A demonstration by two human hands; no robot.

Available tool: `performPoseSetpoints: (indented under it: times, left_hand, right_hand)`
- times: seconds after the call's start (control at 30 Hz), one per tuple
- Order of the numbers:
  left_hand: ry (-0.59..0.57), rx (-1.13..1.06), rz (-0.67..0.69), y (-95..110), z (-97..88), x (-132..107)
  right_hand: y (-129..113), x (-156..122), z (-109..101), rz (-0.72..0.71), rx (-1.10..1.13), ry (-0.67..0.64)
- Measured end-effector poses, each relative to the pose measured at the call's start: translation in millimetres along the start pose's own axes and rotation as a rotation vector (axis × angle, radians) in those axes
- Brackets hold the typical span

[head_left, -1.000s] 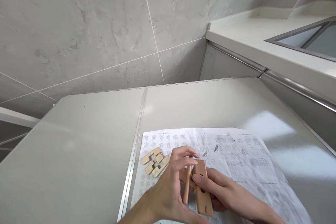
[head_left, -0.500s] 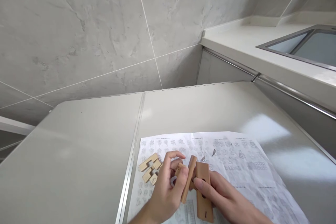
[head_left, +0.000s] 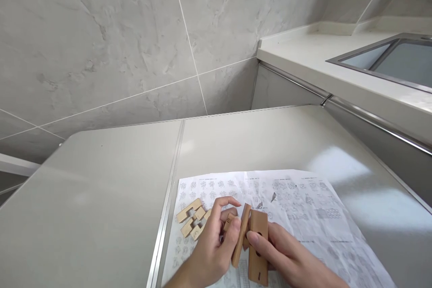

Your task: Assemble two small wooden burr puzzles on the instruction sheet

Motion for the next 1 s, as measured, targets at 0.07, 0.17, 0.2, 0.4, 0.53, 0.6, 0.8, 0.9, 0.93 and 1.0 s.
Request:
performPoseSetpoints:
  times: [0.07,0.17,0.2,0.4,0.53,0.6,0.8,0.9,0.93,1.0]
  left_hand:
    - [-0.016,0.006,0.005,0.4,-0.3,0.5]
    - [-0.033,0.011,-0.003,0.5,-0.7,0.3]
    - [-0.034,0.015,-0.005,0.5,-0.9,0.1]
    - [-0.050,0.020,-0.029,0.3,-2.2,0.2]
    - [-0.055,0.050,0.003,0.8,-0.9,0.3]
    - [-0.035,0.054,0.006,0.8,-0.2,-0.4]
    - [0.006,0.059,-0.026,0.5,-0.4,-1.7]
    - [0.020,0.048,-0.036,-1.4,-1.2,-0.6]
    - [0.034,0.037,-0.038,-2.1,-1.3,-0.2]
    - [0.058,0.008,-0.039,-2.7,-1.1,-0.2]
  right_hand:
    - [3.2,1.3,0.2,-0.014,-0.012,-0.036]
    - [8.9,1.7,0.6,-0.002,0.001,-0.042]
    - [10.6,1.5,0.6,0.008,0.004,-0.021]
    - [8.8,0.9,2.6,0.002,0.009,-0.018]
    - [-1.3,0.8,6.5,-0.018,0.034,-0.018]
    - [-4.4,0.9,8.5,-0.035,0.050,0.001]
    - [-2.8,1.7,7.7,-0.065,0.102,0.075]
    - [-2.8,1.2,3.2,-0.058,0.121,0.115]
    - [-3.1,1.1,1.1,-0.043,0.118,0.141]
    - [-4.3,1.6,-3.6,-0.019,0.123,0.205]
Point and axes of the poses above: each hand's wrist, its own x-axis towards the middle knuckle, its own z-axis out of the palm, y = z × x, the point moved 2 cm from there along x, towards the middle knuckle, and after that the axes turned 10 degrees about y, right-handed, at the moved point
